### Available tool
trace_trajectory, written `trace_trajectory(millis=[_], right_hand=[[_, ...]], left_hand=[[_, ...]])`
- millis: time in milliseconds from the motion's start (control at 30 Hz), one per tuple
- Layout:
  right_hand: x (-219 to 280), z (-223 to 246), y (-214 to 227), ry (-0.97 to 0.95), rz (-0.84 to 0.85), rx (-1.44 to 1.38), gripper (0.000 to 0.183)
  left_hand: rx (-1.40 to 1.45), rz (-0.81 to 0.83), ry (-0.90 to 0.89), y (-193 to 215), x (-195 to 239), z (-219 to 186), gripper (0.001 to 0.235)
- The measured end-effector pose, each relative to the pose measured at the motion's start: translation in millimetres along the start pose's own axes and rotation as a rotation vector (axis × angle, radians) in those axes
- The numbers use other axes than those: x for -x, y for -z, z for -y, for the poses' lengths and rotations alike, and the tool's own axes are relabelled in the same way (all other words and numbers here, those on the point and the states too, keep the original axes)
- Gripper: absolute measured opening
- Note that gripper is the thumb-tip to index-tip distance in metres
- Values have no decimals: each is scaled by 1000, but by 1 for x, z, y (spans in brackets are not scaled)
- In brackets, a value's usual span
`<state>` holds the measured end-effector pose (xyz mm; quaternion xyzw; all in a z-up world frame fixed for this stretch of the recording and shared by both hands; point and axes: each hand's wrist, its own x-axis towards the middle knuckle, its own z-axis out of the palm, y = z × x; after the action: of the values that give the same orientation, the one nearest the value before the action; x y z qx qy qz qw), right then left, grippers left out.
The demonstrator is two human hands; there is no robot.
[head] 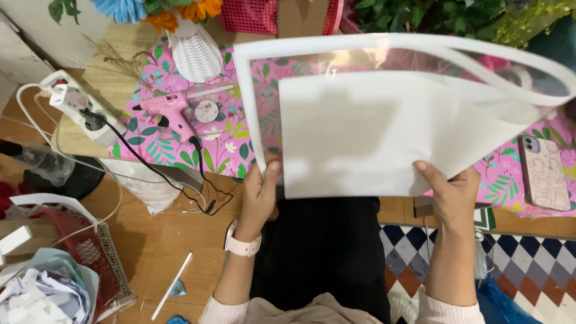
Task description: The person cuts a white translucent plastic sheet in half using a red utility knife, then folds and tapes the edges of the resulting pieces. The person places the finished pieces into a cardboard box.
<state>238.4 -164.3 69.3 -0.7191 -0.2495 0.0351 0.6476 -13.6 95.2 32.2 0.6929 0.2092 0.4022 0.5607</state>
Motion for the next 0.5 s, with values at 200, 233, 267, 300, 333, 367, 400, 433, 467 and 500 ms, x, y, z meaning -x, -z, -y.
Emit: trace_trajectory(millis=[200,233,267,300,333,367,400,433,467,500], right_hand=[[-51,-28,-31,153,-95,-191,40],[-44,-28,-39,155,-96,-191,40],[-38,-28,-48,82,-86,-140,37],[-33,-28,-56,11,-78,-88,34],[-28,-27,-60,16,-81,-89,34],[-25,-26,-65,-22,-71,-66,31],[-22,-25,-71,-60,-62,-43,27],[-25,-27,-69,-62,-61,-42,27],[-28,-29,-67,-47,-46,-1,25],[-29,-31,-64,-37,-30,43,24]], left_hand=[[107,-97,-264,-25,-75,-41,21],[108,-97,-266,-28,-75,-27,21],[84,-98,-250,-31,-75,-12,24],[60,-98,-238,-35,-76,4,27],[63,-98,-243,-37,-72,14,27],[21,-90,-183,-37,-70,24,27],[-20,-83,-124,-38,-68,34,26],[-21,-83,-122,-37,-70,42,26],[-71,-71,-74,-36,-72,51,28],[-120,-57,-20,-36,-70,59,31]])
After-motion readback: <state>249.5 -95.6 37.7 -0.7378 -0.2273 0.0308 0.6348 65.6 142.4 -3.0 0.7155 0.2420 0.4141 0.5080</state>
